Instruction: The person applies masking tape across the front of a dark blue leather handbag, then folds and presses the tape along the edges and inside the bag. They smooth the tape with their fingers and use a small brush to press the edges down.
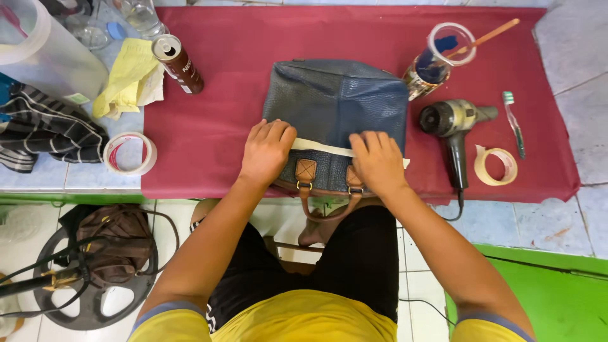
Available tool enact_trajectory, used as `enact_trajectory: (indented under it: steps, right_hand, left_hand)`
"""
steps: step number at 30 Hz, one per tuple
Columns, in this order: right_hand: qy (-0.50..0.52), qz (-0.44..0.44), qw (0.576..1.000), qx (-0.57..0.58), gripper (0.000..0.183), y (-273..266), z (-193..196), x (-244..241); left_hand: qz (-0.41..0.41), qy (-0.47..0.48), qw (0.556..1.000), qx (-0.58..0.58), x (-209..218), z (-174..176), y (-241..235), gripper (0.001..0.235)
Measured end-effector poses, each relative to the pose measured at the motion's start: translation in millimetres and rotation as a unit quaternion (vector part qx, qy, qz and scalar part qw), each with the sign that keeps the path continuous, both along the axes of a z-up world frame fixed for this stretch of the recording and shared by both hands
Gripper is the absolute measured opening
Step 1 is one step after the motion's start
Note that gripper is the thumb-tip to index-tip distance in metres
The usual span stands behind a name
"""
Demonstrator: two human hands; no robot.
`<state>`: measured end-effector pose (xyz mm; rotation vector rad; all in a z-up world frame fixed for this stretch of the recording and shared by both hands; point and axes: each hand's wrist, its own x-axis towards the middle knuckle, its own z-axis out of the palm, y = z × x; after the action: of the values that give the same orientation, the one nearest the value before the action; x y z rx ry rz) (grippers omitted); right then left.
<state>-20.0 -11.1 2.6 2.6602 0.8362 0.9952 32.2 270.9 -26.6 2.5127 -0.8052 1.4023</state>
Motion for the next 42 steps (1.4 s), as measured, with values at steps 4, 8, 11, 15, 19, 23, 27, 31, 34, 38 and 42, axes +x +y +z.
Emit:
enact_trajectory:
  steps: [4, 8, 11, 15, 19, 23, 27, 31, 34, 38, 42]
  right_hand:
    - [-0.041, -0.033, 0.999, -0.007, 0.02, -25, -4, -1]
    - [-0.059, -0.052, 0.997, -0.003, 0.013, -25, 38, -25]
    - [-0.05, -0.058, 0.997, 0.009, 0.021, -23, 77, -53]
    - [-0.049, -0.077, 0.996, 0.007, 0.029, -25, 109, -103]
    - [0.036, -0.068, 0.997, 0.025, 0.026, -5, 187, -171]
    - [0.332, -0.127, 0.935, -0.012, 0.037, 8, 243, -209]
    - [0.598, -0.16, 0.784, -0.045, 0.045, 35, 257, -215]
    - [0.627, -0.116, 0.771, -0.008, 0.048, 40, 197, -225]
    - [0.653, -0.088, 0.752, 0.024, 0.046, 36, 158, -225]
    - [0.616, -0.084, 0.783, 0.012, 0.042, 30, 149, -223]
    - [0.558, -0.076, 0.825, -0.047, 0.034, 22, 136, -223]
  left_hand:
    - [0.0, 0.002, 1.0, 0.003, -8, 13, -1, 0.016]
    - [0.012, 0.028, 1.0, -0.002, -34, 55, 3, 0.016]
    - [0.03, 0.047, 0.998, 0.001, -73, 109, 10, 0.016]
    - [0.011, 0.14, 0.99, 0.002, -130, 161, 28, 0.011]
    - [-0.014, 0.221, 0.975, 0.019, -193, 210, 42, 0.011]
    - [-0.036, 0.413, 0.909, 0.043, -240, 240, 50, 0.018]
    - [-0.018, 0.61, 0.789, 0.072, -259, 234, 53, 0.027]
    - [0.031, 0.678, 0.73, 0.077, -273, 176, 51, 0.025]
    - [0.028, 0.715, 0.697, 0.047, -282, 164, 56, 0.024]
    - [0.031, 0.686, 0.725, 0.049, -280, 147, 62, 0.027]
    - [-0.016, 0.561, 0.819, 0.117, -276, 116, 64, 0.038]
